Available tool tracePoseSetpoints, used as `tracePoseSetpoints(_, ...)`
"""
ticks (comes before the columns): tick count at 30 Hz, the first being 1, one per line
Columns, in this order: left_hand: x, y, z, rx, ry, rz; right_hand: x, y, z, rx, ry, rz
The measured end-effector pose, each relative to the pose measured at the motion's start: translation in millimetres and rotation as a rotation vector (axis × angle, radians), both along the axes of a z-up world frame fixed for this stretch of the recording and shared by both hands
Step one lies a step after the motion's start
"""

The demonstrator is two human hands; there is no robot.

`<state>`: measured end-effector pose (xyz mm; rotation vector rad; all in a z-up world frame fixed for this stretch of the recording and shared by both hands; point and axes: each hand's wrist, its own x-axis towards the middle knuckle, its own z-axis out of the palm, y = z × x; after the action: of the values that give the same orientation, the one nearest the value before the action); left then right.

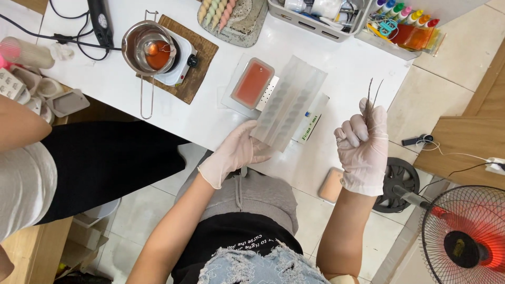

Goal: The person holds a silicone candle mold in one hand and uses tweezers to position wicks in the mold cavities. They pour melted orange wax from a small metal pitcher into the mold cavities, then set the mold down and use a heat gun over the wax pot.

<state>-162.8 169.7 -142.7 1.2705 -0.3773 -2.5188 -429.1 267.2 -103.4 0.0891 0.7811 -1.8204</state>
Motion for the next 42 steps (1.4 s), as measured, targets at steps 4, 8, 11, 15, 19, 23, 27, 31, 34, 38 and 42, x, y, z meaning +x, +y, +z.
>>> tracePoseSetpoints(4, 23, -4, -7, -0.029, -0.121, -0.012, 0, -9, -7, 0.025, 0.028, 0.006)
tracePoseSetpoints(8, 41, -14, -23, -0.559, -0.571, 0.067, -1, -6, -14, -0.026, 0.056, 0.039)
tracePoseSetpoints(11, 30, -38, -11, -0.952, -0.719, 0.017, 5, -4, -1, -0.031, 0.094, 0.029)
tracePoseSetpoints(15, 3, -81, 2, -1.310, -0.887, -0.224, 13, 4, 3, 0.006, 0.103, -0.027)
tracePoseSetpoints(19, -27, -104, 1, -1.394, -0.828, -0.530, 15, 22, 5, 0.044, 0.145, -0.133)
tracePoseSetpoints(23, -33, -120, -28, -1.422, -0.757, -0.637, 28, 36, 10, 0.097, 0.193, -0.235)
tracePoseSetpoints(27, -45, -118, 2, -1.343, -0.829, -0.778, 42, 46, 20, 0.198, 0.206, -0.343)
tracePoseSetpoints(31, -44, -121, 12, -1.318, -0.845, -0.766, 60, 58, 41, 0.212, 0.171, -0.440)
tracePoseSetpoints(34, -41, -133, 21, -1.261, -0.854, -0.811, 69, 66, 48, 0.217, 0.173, -0.527)
tracePoseSetpoints(38, -29, -148, 16, -1.226, -0.825, -0.868, 86, 74, 59, 0.309, 0.217, -0.619)
tracePoseSetpoints(42, -15, -163, 22, -1.253, -0.689, -0.824, 119, 73, 77, 0.301, 0.192, -0.646)
